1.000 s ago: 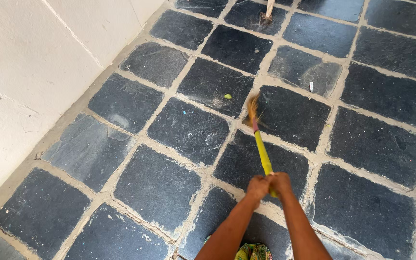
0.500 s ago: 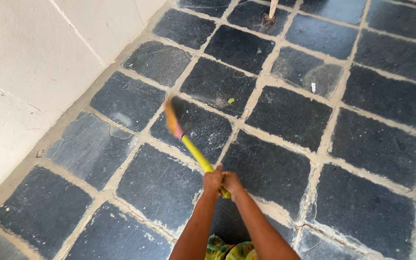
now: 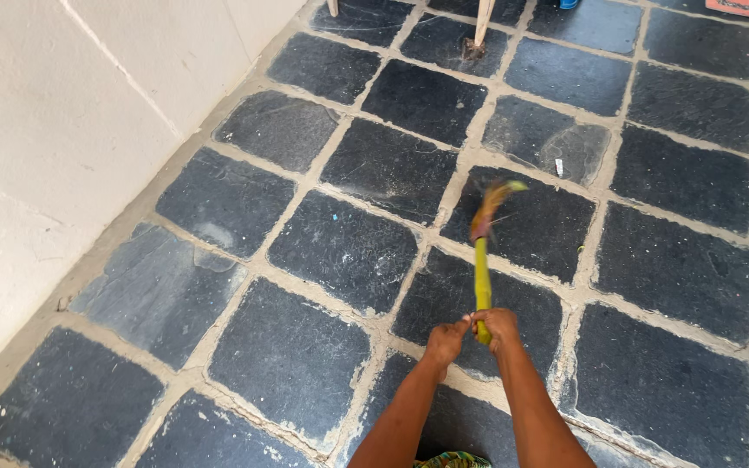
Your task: The person sweeps a stone-tiled floor using a short broom, moving it across the surface and around the edges of a bed and a stool.
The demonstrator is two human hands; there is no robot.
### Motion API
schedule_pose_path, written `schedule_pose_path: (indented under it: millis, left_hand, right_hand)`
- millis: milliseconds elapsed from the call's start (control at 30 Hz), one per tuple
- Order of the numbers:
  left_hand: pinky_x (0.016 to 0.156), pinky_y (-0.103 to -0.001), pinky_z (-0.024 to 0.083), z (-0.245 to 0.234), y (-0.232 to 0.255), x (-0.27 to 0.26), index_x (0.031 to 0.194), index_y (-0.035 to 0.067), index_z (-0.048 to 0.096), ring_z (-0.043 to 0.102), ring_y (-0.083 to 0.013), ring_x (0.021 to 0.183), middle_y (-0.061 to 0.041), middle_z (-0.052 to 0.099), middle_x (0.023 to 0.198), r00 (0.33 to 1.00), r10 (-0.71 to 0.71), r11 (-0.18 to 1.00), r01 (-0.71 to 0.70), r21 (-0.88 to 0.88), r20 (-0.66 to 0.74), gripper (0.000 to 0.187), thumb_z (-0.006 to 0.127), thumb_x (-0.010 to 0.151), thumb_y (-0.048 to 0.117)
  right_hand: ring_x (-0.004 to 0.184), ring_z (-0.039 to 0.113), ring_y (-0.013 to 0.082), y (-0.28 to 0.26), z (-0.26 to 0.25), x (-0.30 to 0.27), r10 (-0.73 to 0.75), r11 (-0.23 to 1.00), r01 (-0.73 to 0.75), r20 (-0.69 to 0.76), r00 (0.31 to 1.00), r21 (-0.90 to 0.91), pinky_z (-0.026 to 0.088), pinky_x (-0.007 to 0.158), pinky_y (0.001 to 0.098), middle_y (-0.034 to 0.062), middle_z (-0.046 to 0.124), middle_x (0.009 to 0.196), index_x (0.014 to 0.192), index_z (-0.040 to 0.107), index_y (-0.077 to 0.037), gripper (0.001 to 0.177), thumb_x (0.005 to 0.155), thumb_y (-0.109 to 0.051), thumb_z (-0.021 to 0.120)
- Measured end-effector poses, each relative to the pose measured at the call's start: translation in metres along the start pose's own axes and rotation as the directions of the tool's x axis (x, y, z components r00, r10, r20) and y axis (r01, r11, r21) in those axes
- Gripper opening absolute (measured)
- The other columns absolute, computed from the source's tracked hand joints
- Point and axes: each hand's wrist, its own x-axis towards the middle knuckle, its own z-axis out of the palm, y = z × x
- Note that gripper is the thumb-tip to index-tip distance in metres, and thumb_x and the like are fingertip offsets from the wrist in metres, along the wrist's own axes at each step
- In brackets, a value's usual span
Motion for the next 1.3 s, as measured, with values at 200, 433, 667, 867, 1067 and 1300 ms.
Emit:
schedule_pose_path:
  millis: [200,433,667,867,1067,1300]
  left_hand:
    - [0.100,-0.040,0.047,0.012,0.033,0.000,0.124,-0.004,0.065,0.066,-0.0262,0.108,-0.019,0.071,0.113,0.998,-0.034,0.999,0.033,-0.023,-0.054,0.066,0.054,0.097,0.056]
    - [0.070,-0.039,0.054,0.012,0.016,0.054,0.109,-0.009,0.068,0.067,-0.0226,0.080,-0.014,0.070,0.093,0.937,-0.043,0.999,0.045,-0.003,-0.346,0.064,0.068,0.093,0.053]
    - [0.051,-0.037,0.050,0.013,0.001,0.113,0.096,-0.006,0.073,0.061,-0.0199,0.062,-0.009,0.066,0.077,0.952,-0.119,0.981,0.069,-0.183,-0.282,0.066,0.066,0.092,0.060]
    - [0.056,-0.032,0.044,0.104,0.045,0.137,0.100,0.003,0.072,0.059,-0.0181,0.068,-0.009,0.066,0.084,0.979,-0.117,0.990,0.102,-0.092,-0.168,0.064,0.062,0.093,0.066]
    - [0.069,-0.039,0.047,0.138,0.096,0.153,0.107,-0.001,0.072,0.061,-0.0227,0.082,-0.013,0.067,0.094,0.981,-0.076,0.991,0.055,-0.118,-0.177,0.066,0.053,0.097,0.061]
    - [0.080,-0.040,0.057,0.151,0.093,0.166,0.113,-0.003,0.062,0.073,-0.0322,0.095,-0.023,0.072,0.109,0.906,-0.040,0.985,0.107,0.138,-0.422,0.064,0.073,0.089,0.055]
  right_hand:
    - [0.054,0.062,0.0244,0.018,-0.004,-0.012,-0.104,0.992,0.097,0.084,0.991,0.083,0.051,0.046,0.0387,0.0143,0.067,0.075,0.102,0.066,0.001,0.018,0.084,-0.003,0.069]
    - [0.067,0.069,0.0219,0.032,0.038,0.008,-0.099,0.979,0.040,0.294,0.951,0.200,0.060,0.058,0.0365,0.0124,0.071,0.086,0.105,0.069,-0.003,0.023,0.103,-0.021,0.054]
    - [0.058,0.065,0.0228,0.010,0.033,0.045,0.091,0.982,-0.135,0.300,0.949,0.129,0.055,0.048,0.0400,0.0092,0.070,0.079,0.102,0.073,-0.006,0.028,0.100,-0.024,0.052]
    - [0.056,0.062,0.0232,-0.043,-0.039,0.089,0.014,0.981,-0.034,0.103,0.995,0.191,0.049,0.045,0.0379,0.0123,0.069,0.078,0.103,0.070,0.000,0.021,0.097,-0.015,0.058]
    - [0.061,0.062,0.0204,-0.078,-0.069,0.125,-0.116,0.993,0.117,-0.043,0.992,0.021,0.051,0.050,0.0347,0.0132,0.070,0.083,0.111,0.070,0.003,0.020,0.095,-0.002,0.059]
    - [0.066,0.068,0.0169,-0.060,-0.073,0.114,-0.052,0.967,0.024,0.106,0.993,0.253,0.057,0.056,0.0309,0.0078,0.074,0.088,0.113,0.070,-0.003,0.025,0.102,-0.019,0.053]
